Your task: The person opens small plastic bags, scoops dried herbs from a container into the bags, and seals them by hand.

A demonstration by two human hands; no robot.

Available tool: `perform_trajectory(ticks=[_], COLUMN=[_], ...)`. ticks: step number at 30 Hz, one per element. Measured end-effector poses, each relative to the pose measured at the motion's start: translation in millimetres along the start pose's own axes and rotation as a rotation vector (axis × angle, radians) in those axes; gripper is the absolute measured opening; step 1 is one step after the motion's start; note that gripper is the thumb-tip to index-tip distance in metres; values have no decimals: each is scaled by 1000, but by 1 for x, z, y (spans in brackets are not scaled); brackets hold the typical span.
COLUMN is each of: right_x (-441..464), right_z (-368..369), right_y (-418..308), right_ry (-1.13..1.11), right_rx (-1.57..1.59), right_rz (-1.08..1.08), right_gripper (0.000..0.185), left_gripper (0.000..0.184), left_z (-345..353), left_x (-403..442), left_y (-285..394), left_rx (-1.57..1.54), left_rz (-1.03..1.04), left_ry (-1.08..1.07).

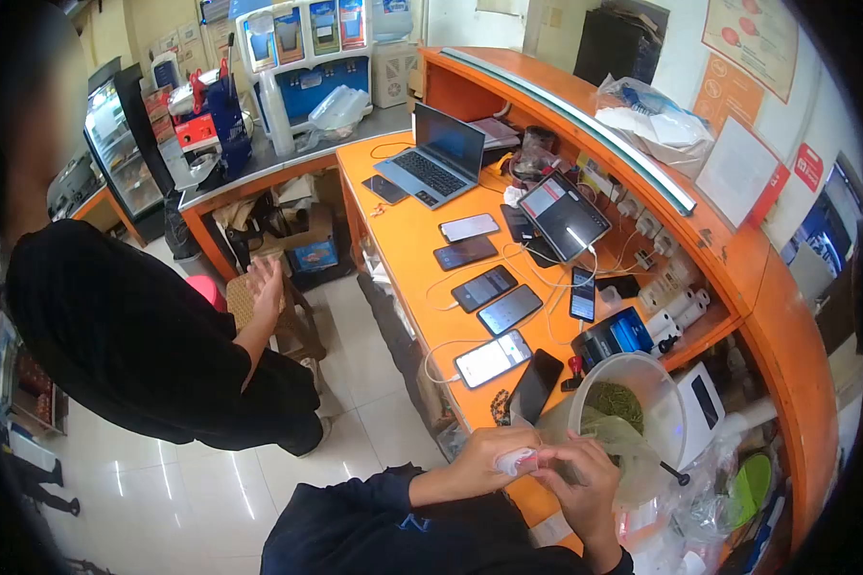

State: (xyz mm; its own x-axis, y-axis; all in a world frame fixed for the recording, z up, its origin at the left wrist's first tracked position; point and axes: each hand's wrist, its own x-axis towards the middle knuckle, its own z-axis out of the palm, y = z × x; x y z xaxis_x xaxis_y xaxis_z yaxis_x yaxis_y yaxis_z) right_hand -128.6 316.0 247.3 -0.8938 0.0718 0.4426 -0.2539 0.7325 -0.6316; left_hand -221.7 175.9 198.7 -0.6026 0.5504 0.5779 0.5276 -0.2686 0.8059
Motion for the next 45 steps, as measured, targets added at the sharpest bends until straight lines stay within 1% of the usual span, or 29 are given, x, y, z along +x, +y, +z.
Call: perform_trajectory(ticks=[2, 4, 5, 7, 8, 10, 11, 13, 14, 17, 18, 20, 21, 22, 23, 25, 26, 27, 29, 30, 33, 34, 35, 36, 38, 40, 41, 44, 45], right_x=[3, 3, 3, -2, -5, -4, -2, 6, 9, 15, 14, 14, 14, 15, 14, 9, 8, 7, 3, 0, -9, -12, -18, -22, -28, -38, -45, -63, -66], right_z=[-4, -5, -5, -1, 1, 1, 1, 0, -1, 6, 0, -15, -20, -28, -33, -37, -39, -41, -41, -41, -44, -44, -49, -57, -83, -105, -106, -101, -98], right_y=[0, -1, -1, -1, 1, 8, 10, 9, 6, -13, -9, 1, 0, -5, -8, -5, -4, -4, -5, -7, -5, -4, -1, 5, 20, 60, 77, 117, 125], right_ry=[-65, -81, -86, -9, 34, 201, 285, 286, 298, 231, 268, 323, 336, 344, 352, 308, 304, 301, 251, 229, 216, 283, 352, 419, 540, 507, 386, 46, -53], right_rx=[19, 45, 60, -16, -52, -206, -286, -308, -329, 55, -66, -302, -272, -243, -214, -9, 104, 220, 337, 399, 320, 344, 283, 218, -79, -551, -659, -954, -1040], right_rz=[30, 52, 64, -16, -53, -129, -160, -178, -176, 101, 88, 41, 76, 108, 143, 256, 312, 368, 420, 454, 472, 430, 419, 394, 503, 514, 537, 587, 594], right_gripper=[21, 17, 15, 17, 18, 23, 25, 30, 32, 38, 39, 42, 42, 41, 41, 41, 42, 42, 44, 45, 46, 42, 37, 32, 23, 19, 18, 17, 18], left_gripper=[10, 15, 16, 18, 18, 19, 19, 20, 20, 14, 13, 14, 14, 28, 31, 38, 54, 55, 57, 58, 65, 69, 73, 75, 80, 80, 80, 83, 85], left_z=[0, -4, -6, -10, -10, -11, -11, -6, -3, 10, 12, 11, 10, 12, 16, 24, 25, 29, 39, 41, 39, 37, 37, 38, 37, 26, 21, 13, 13], left_x=[0, -4, -5, -2, 1, 8, 11, 14, 16, 25, 25, 30, 34, 36, 41, 46, 49, 51, 52, 52, 50, 49, 43, 36, 33, 38, 41, 42, 40], left_y=[-1, -4, -3, -1, -1, -1, -1, 2, 3, 10, 10, 4, 1, 2, 3, 6, 4, 6, 14, 12, 1, -2, -3, -3, -2, 0, -1, -9, -8], left_rx=[15, -2, -2, -2, 17, 47, 85, 135, 126, 151, 166, 190, 208, 230, 223, 204, 165, 159, 142, 184, 244, 231, 220, 25, -335, -383, -405, -321, -363], left_rz=[4, -20, 11, 76, 120, 205, 196, 181, 200, 246, 251, 291, 314, 336, 349, 365, 368, 365, 346, 353, 345, 331, 316, 169, -110, -152, -170, -246, -330], left_ry=[-52, -107, -145, -230, -229, -237, -237, -257, -193, 17, 36, -81, -131, -161, -165, -182, -248, -202, -114, -110, -143, -167, -190, -145, -25, -62, -76, -157, -153])
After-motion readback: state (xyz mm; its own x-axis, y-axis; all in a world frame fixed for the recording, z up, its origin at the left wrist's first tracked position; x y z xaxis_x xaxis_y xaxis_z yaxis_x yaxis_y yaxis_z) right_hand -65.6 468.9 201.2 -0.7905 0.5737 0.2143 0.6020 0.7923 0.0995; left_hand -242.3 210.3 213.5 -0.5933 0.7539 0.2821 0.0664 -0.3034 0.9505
